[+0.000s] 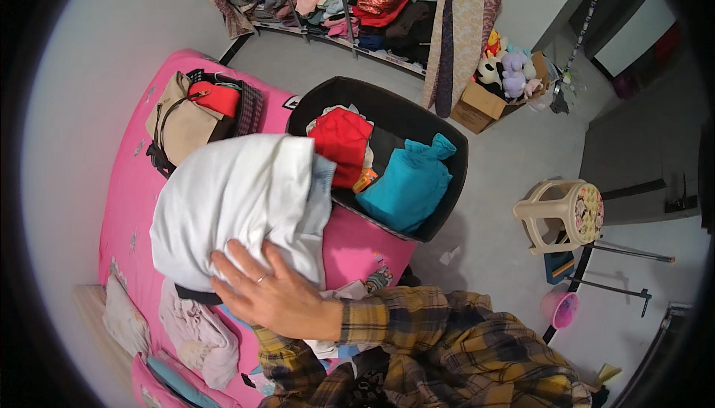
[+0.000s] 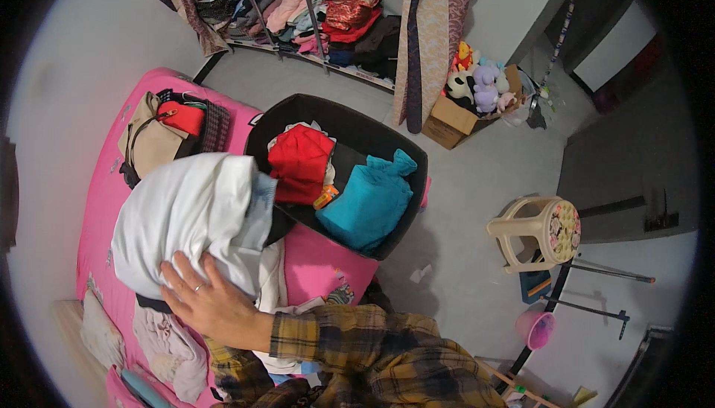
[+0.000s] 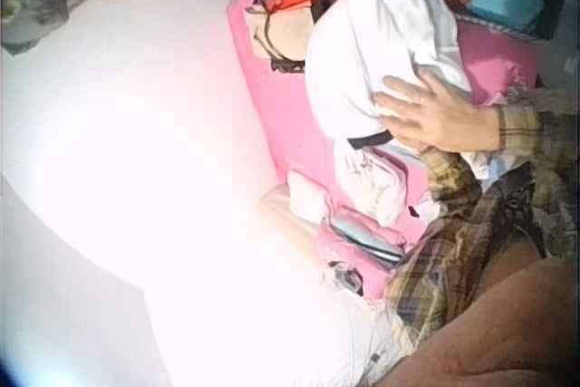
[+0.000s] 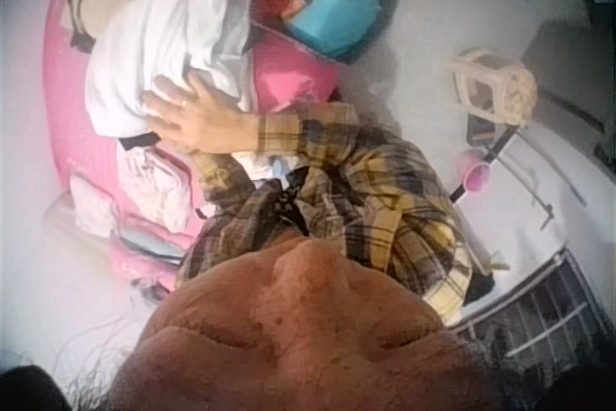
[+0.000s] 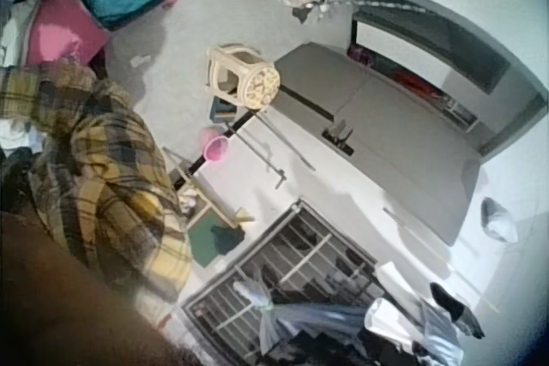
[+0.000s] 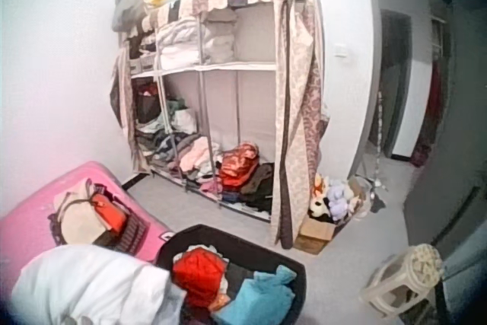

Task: The person folds various garments on a pink bed, including a blue and white dress, a black garment, and a light blue patterned shirt. They smooth and fold each item by hand, placing them into neat stacks.

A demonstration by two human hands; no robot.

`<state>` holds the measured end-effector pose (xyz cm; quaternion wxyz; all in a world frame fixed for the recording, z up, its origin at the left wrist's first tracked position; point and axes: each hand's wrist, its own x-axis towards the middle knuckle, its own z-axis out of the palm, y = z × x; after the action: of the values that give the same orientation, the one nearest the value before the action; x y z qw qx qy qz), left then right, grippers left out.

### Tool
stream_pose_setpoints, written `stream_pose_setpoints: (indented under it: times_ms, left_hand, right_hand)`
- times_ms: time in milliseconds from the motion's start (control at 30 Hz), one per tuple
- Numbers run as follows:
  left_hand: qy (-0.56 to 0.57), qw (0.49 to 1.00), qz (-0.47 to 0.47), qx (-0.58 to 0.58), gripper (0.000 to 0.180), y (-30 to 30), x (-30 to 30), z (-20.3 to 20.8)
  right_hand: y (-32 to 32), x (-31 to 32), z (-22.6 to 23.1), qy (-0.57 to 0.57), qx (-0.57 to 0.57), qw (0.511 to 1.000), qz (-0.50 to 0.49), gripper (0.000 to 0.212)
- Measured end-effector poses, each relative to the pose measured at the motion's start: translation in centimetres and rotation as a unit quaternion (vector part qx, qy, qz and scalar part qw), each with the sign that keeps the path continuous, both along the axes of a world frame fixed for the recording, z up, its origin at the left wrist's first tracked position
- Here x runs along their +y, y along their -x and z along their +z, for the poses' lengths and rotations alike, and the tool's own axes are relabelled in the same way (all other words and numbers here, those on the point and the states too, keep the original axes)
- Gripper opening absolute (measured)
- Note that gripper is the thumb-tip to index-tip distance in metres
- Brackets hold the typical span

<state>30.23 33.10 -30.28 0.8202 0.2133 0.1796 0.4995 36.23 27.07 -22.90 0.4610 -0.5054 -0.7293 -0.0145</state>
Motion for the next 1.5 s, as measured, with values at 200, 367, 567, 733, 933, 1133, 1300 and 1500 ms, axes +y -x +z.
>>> stream_pose_setpoints:
  times_ms: [200, 367, 567, 733, 933, 1133, 1300, 1500]
  left_hand:
    - [0.013, 1.0, -0.005, 0.017, 0.052, -1.8, 1.9, -1.3]
    - [0.057, 0.992, -0.022, 0.107, 0.051, -5.7, 4.0, -5.6]
    - [-0.027, 0.979, -0.087, 0.182, 0.075, -11.5, 7.5, -7.8]
    - [-0.057, 0.961, -0.119, 0.242, 0.074, -12.5, 9.2, -10.4]
    - [-0.045, 0.953, -0.095, 0.284, 0.052, -13.7, 10.6, -12.8]
    - [0.063, 0.851, 0.122, 0.507, 0.062, -14.0, 11.1, -18.4]
    - [0.02, 0.75, 0.102, 0.653, 0.078, -10.2, 9.3, -16.8]
    - [-0.468, 0.599, 0.106, 0.641, 0.052, -13.5, 10.7, -11.5]
  right_hand:
    - [-8.0, 1.4, 1.0, -0.006, 0.037, 0.995, -0.095, 0.042]
    - [-16.7, 5.9, -2.2, 0.052, 0.19, 0.968, -0.158, 0.046]
    - [-21.6, 9.3, -11.7, 0.155, 0.149, 0.953, -0.214, 0.043]
    - [-21.9, 9.9, -17.1, 0.201, 0.218, 0.931, -0.214, 0.038]
    - [-22.5, 11.9, -21.6, 0.195, 0.22, 0.927, -0.234, 0.036]
    - [-19.5, 14.7, -25.3, 0.118, -0.006, 0.982, -0.149, 0.038]
    - [-14.9, 15.2, -25.5, 0.209, 0.026, 0.974, -0.089, 0.05]
    - [-16.9, 16.4, -26.9, 0.192, 0.013, 0.981, -0.038, 0.057]
